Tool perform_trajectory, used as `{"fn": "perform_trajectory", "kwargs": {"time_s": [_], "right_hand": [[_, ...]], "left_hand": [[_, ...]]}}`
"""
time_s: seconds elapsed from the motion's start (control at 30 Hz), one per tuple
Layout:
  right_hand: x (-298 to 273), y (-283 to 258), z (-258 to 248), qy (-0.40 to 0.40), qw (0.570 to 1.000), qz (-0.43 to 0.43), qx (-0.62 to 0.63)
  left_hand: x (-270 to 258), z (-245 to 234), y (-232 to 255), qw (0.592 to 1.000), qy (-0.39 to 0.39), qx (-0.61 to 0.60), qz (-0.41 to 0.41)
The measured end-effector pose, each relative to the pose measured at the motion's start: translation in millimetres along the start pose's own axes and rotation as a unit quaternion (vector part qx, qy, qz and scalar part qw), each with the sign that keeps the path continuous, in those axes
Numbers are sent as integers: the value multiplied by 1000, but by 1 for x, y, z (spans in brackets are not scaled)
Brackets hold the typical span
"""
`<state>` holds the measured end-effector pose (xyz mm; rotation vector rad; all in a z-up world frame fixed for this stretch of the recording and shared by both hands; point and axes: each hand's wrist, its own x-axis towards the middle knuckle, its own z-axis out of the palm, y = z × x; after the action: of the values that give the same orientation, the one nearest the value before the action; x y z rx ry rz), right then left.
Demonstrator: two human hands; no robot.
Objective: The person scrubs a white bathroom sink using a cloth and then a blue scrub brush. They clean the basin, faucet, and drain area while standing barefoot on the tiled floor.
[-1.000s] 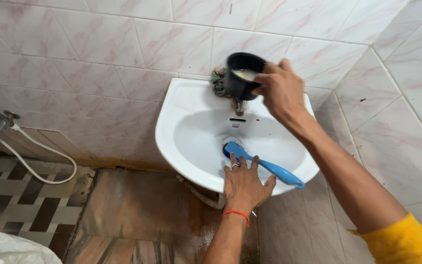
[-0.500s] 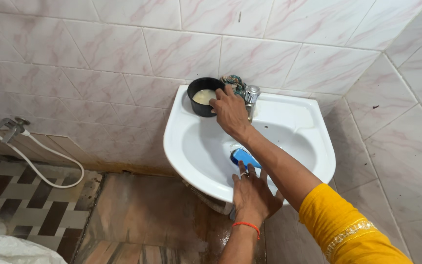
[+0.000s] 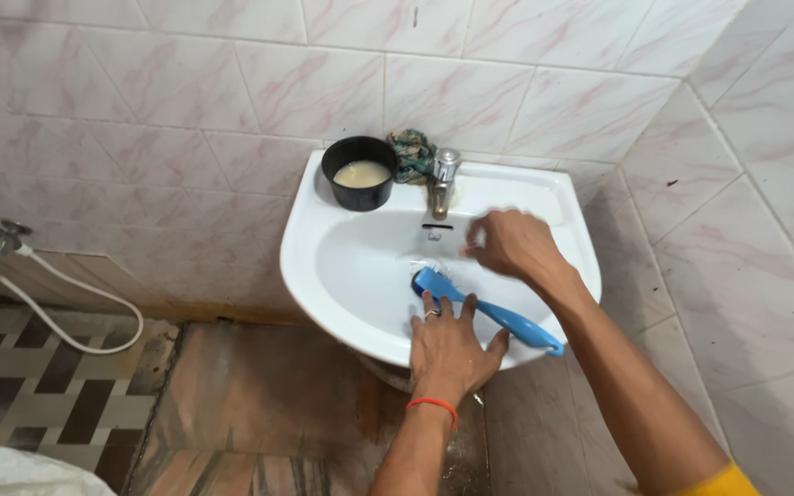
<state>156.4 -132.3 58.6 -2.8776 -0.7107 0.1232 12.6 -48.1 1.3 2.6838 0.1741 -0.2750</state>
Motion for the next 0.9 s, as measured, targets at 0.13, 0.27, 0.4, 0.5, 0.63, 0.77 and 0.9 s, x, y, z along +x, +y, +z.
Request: {"fn": "perform_trajectory", "kwargs": {"time_s": [0.13,0.27,0.4,0.5,0.63,0.77,0.9], "right_hand": [[-47,35,39,-49,998,-37,-29],[-77,42,68,-49,998,17,36],[-89,53,50,19,1000,24,-4],[-96,53,26,28,998,56,-10],[-108,58,-8,62,994,90,32],[-106,70,-48,86,994,53,41],[-113,79,-90,102,987,126,2]], "left_hand": [[-1,7,-1,1000,11,-21,-4],[1,11,-2,999,33,-5,1],[2,14,-2,999,45,-20,1],[-3,10,0,1000,27,-8,-8],[-9,8,3,999,31,-7,-13],[-3,6,2,1000,22,12,-17],[-2,11,1,1000,25,9,-17]]}}
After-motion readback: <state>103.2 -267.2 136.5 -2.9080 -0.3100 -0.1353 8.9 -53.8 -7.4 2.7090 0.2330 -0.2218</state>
